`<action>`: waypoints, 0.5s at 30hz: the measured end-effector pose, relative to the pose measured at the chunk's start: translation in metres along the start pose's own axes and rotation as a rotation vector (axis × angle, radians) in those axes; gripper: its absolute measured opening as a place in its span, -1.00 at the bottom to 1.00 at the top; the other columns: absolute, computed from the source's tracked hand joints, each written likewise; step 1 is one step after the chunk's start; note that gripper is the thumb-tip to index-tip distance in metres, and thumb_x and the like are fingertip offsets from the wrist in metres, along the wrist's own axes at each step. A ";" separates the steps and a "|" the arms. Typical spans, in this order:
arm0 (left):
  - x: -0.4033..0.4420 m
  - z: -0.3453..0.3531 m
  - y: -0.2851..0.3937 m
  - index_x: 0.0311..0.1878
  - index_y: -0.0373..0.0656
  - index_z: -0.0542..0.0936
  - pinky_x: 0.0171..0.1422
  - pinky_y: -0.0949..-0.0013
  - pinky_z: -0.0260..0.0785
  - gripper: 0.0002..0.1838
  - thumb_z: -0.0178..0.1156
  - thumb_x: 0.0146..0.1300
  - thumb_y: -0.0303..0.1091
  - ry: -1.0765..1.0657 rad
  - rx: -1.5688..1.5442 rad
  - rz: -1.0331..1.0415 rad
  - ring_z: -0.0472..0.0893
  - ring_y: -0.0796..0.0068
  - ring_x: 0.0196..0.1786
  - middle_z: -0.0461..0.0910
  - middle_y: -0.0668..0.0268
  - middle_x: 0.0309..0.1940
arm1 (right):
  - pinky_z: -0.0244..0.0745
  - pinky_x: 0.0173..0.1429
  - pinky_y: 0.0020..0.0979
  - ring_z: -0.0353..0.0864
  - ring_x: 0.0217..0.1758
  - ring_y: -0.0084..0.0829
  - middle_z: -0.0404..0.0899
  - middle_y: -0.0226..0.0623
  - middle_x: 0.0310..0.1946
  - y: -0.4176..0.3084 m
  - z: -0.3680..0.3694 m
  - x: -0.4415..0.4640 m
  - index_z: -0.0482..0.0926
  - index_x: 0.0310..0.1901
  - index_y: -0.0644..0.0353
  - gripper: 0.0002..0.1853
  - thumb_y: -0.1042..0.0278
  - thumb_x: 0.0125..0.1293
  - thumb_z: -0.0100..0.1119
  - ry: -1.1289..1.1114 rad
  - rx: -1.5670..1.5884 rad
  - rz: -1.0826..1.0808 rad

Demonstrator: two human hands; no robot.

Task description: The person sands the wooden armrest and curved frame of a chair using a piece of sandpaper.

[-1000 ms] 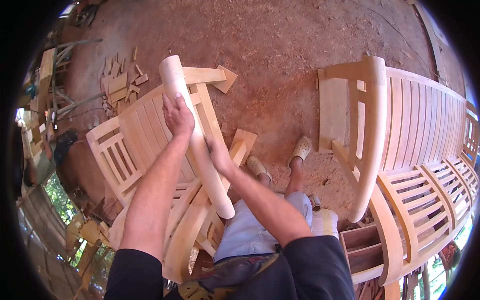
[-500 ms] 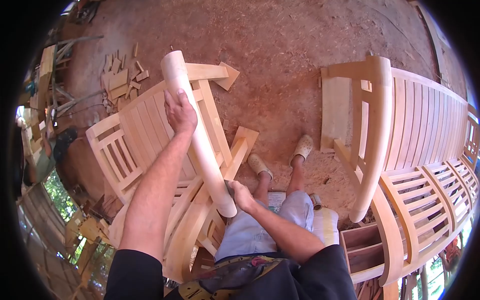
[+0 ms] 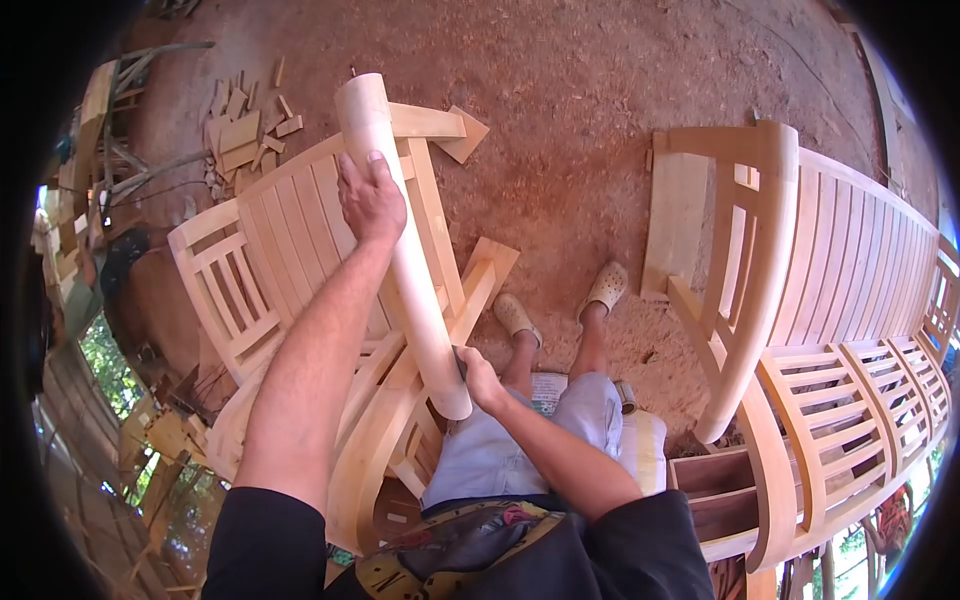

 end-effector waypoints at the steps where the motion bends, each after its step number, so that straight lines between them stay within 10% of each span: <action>1: -0.001 0.000 0.000 0.62 -0.36 0.11 0.61 -0.11 0.20 -0.16 -0.16 0.56 0.16 0.005 0.004 0.001 0.33 -0.19 0.54 0.27 -0.25 0.51 | 0.37 0.44 -0.33 0.55 0.28 -0.27 0.55 -0.11 0.22 -0.001 0.005 0.001 0.42 0.32 0.41 -0.44 0.12 0.46 0.03 0.037 -0.012 -0.001; 5: -0.001 -0.002 -0.002 0.62 -0.34 0.11 0.61 -0.09 0.21 -0.16 -0.18 0.56 0.17 -0.049 0.012 -0.029 0.33 -0.16 0.54 0.27 -0.24 0.50 | 0.37 0.47 -0.33 0.60 0.25 -0.36 0.64 -0.20 0.16 0.019 -0.012 -0.008 0.53 0.27 0.38 -0.49 0.13 0.53 -0.10 -0.050 0.121 -0.025; 7: 0.002 0.000 -0.004 0.62 -0.34 0.11 0.60 -0.09 0.24 -0.17 -0.18 0.56 0.17 -0.038 0.024 -0.025 0.34 -0.15 0.53 0.28 -0.23 0.50 | 0.35 0.44 -0.36 0.60 0.13 -0.35 0.49 -0.13 0.19 0.022 -0.031 -0.007 0.13 0.48 0.35 -0.38 0.21 0.50 -0.09 -0.276 0.114 0.011; 14: -0.003 -0.002 0.000 0.56 -0.32 0.20 0.61 -0.09 0.17 -0.22 -0.13 0.56 0.15 -0.008 -0.017 -0.031 0.37 -0.16 0.50 0.36 -0.17 0.46 | 0.23 0.51 -0.40 0.27 0.53 -0.36 0.08 0.02 0.60 -0.028 0.008 -0.040 -0.03 0.58 0.37 -0.27 0.17 0.52 -0.11 -0.110 -0.074 -0.041; 15: -0.002 -0.002 0.000 0.56 -0.32 0.20 0.61 -0.08 0.17 -0.22 -0.14 0.56 0.15 -0.016 -0.015 -0.033 0.37 -0.16 0.50 0.35 -0.17 0.46 | 0.24 0.52 -0.37 0.37 0.45 -0.33 0.32 -0.07 0.40 0.002 -0.009 -0.027 0.23 0.43 0.38 -0.41 0.14 0.53 -0.13 -0.131 -0.029 -0.061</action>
Point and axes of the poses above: each hand's wrist, its own x-axis towards the middle knuckle, its own z-axis out of the palm, y = z × x, the point moved 2 cm from there along x, towards the middle knuckle
